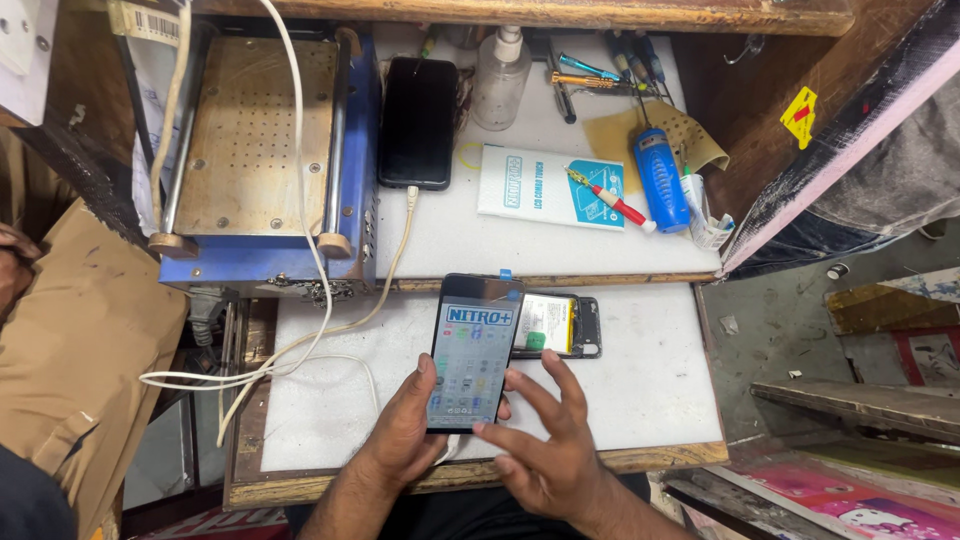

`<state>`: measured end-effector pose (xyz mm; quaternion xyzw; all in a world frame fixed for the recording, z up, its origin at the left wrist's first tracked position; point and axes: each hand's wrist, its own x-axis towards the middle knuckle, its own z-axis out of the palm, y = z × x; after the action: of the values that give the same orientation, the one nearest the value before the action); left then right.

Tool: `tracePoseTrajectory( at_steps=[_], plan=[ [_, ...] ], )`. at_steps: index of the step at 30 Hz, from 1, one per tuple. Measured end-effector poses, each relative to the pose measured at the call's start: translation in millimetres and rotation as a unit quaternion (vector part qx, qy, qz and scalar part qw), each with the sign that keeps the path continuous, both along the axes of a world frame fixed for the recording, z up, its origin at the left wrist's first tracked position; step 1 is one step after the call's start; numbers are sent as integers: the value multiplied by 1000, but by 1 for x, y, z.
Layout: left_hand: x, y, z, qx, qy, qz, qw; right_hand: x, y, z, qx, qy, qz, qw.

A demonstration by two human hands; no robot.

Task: The person handles a disassembled smartphone, repeatedly picking up and setting down the screen assembly and the phone body with the battery exposed. They rotate the parts to view different sides and compare them, without using any tools or completing reassembly.

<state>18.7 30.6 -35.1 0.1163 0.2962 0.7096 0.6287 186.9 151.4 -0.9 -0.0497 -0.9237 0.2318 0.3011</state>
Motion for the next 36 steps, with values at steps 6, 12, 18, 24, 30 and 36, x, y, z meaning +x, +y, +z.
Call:
tracePoseTrajectory(
  at_steps=[6,12,18,24,30,36],
  plan=[
    [1,4,-1,105,-9,4,994,0,-1,-2,-420,-38,-53,905],
    [0,5,4,74,-17,22,997,-13,-13,7,-455,-94,-1,885],
    [3,6,9,88,-5,19,996,-33,-16,11,-532,-170,-48,828],
    [2,3,7,68,-7,29,997,-37,-21,4,-548,-87,10,832],
    [2,2,2,88,-18,45,995,-42,-24,-5,-538,-71,14,840],
    [1,2,0,81,-13,51,995,-29,-11,-15,-602,-92,49,791]
  ],
)
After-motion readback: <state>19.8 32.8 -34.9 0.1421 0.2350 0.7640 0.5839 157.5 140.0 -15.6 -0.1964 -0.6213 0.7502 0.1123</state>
